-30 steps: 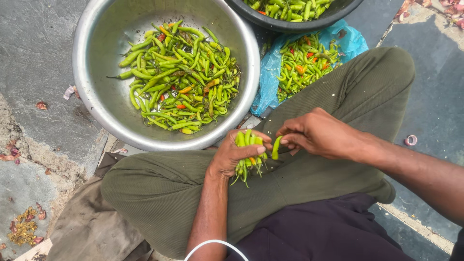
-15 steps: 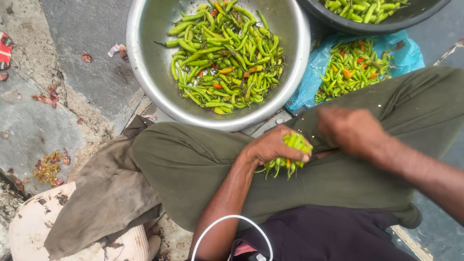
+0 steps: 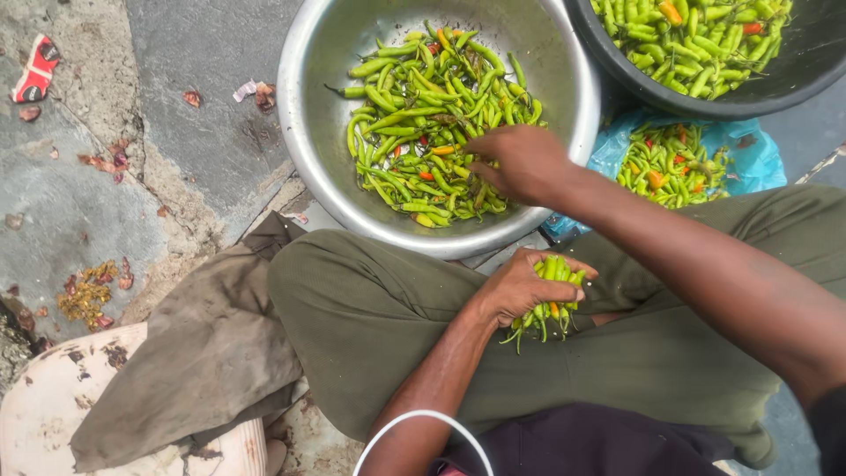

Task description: The person sorts green chili peppers by hand while sitting on the floor, picking individual peppers from a large metal bowl to move them into a black bucket and a blue plastic bag.

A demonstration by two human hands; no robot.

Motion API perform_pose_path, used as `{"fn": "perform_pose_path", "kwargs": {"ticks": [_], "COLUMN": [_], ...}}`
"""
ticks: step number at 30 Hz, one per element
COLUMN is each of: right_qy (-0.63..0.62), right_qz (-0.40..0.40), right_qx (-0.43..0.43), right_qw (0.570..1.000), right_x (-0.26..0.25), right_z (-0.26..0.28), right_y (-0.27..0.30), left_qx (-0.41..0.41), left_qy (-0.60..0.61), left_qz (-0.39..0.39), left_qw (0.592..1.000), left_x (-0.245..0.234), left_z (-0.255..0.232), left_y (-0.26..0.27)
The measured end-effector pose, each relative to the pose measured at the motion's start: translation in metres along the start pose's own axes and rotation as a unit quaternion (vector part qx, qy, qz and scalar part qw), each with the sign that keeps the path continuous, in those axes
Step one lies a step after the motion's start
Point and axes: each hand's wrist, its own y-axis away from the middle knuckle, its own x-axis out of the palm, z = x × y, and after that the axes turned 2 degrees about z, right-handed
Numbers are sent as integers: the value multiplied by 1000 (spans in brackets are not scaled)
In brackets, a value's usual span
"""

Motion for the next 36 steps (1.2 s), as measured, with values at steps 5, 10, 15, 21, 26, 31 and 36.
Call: {"fn": "perform_pose_path", "kwargs": {"ticks": [5,10,15,21,26,31,36], "right_qy": [49,80,-49,-425,-486,-525,-496], "right_qz": [-45,90,167,118,69,152,129], "right_qx": [-69,34,-24,87,113,182,156], "right_qw": [995,992,985,893,864,817,845], "right_x": [65,66,20,-24,-46,-55,-45], "right_z": [36,26,-11,-33,-18,-1,0], "right_y": [-109,-114,-34,58,141,186,185], "left_qx": [30,42,30,34,49,-13,-68], "left_qy": [20,18,-10,21,73,143,59], "left_qz": [-34,-19,8,-9,-113,-62,-2], "left_qw": [999,999,999,999,990,988,996], "left_x": [-4,-7,-1,-3,-7,-13,-13], "left_z": [5,3,3,-18,-34,-35,-22], "left_y": [1,0,1,17,20,21,19]}}
